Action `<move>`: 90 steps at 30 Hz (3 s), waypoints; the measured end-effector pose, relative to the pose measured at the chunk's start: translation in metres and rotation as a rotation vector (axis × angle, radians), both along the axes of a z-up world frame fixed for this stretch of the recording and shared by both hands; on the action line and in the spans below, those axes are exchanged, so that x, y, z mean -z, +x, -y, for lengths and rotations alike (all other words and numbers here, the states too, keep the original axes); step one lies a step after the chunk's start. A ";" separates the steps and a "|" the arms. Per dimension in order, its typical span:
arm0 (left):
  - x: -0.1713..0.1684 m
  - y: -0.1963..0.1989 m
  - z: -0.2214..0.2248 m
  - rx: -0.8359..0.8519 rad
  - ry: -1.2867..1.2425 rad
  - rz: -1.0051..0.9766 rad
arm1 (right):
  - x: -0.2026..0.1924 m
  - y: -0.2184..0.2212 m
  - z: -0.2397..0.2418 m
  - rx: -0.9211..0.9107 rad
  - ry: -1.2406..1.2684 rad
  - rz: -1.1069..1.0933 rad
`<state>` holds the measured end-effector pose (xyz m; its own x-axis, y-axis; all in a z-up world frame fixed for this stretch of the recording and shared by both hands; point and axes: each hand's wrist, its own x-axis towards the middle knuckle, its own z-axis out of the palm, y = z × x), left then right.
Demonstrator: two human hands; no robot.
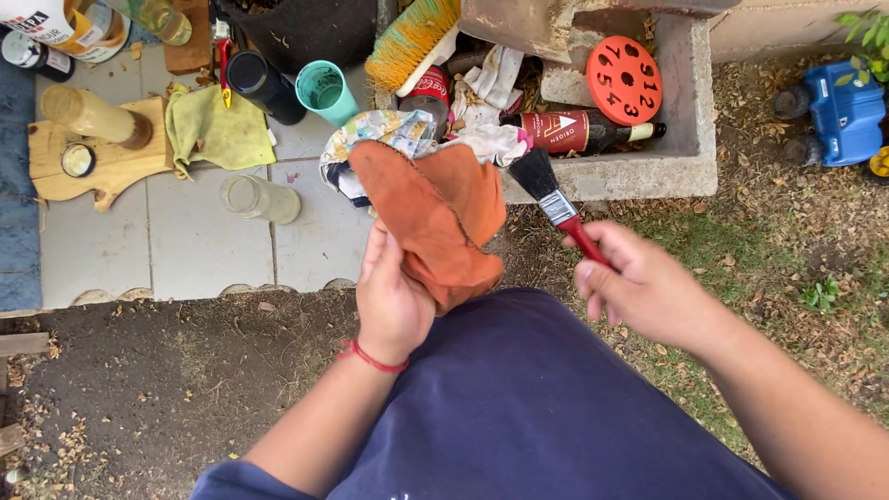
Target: Mixing a liquid substance in a glass jar using a paintbrush and preparing materials on a workbench.
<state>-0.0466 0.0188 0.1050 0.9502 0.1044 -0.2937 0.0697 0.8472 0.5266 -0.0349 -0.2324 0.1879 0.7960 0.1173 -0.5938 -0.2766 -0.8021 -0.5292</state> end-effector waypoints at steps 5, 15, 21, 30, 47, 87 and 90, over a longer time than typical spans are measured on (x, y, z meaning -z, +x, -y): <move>-0.035 0.017 0.014 0.223 1.650 0.927 | 0.028 -0.029 -0.023 -0.131 0.419 0.029; 0.004 0.051 -0.009 -0.145 0.863 0.059 | 0.022 -0.043 -0.034 0.188 0.925 0.080; -0.051 0.030 0.009 -0.163 -0.003 -0.199 | 0.019 -0.057 -0.015 0.286 1.023 -0.091; -0.056 -0.021 0.048 0.262 -0.233 0.035 | 0.009 -0.058 -0.030 0.270 1.024 -0.019; -0.072 -0.009 0.058 0.128 0.834 0.146 | 0.007 -0.061 -0.047 -0.058 0.088 0.352; -0.079 0.009 0.031 0.030 1.087 0.262 | 0.007 -0.046 -0.057 0.295 1.195 -0.032; -0.073 0.004 0.028 -0.010 1.110 0.270 | 0.009 -0.047 -0.055 0.293 1.162 -0.059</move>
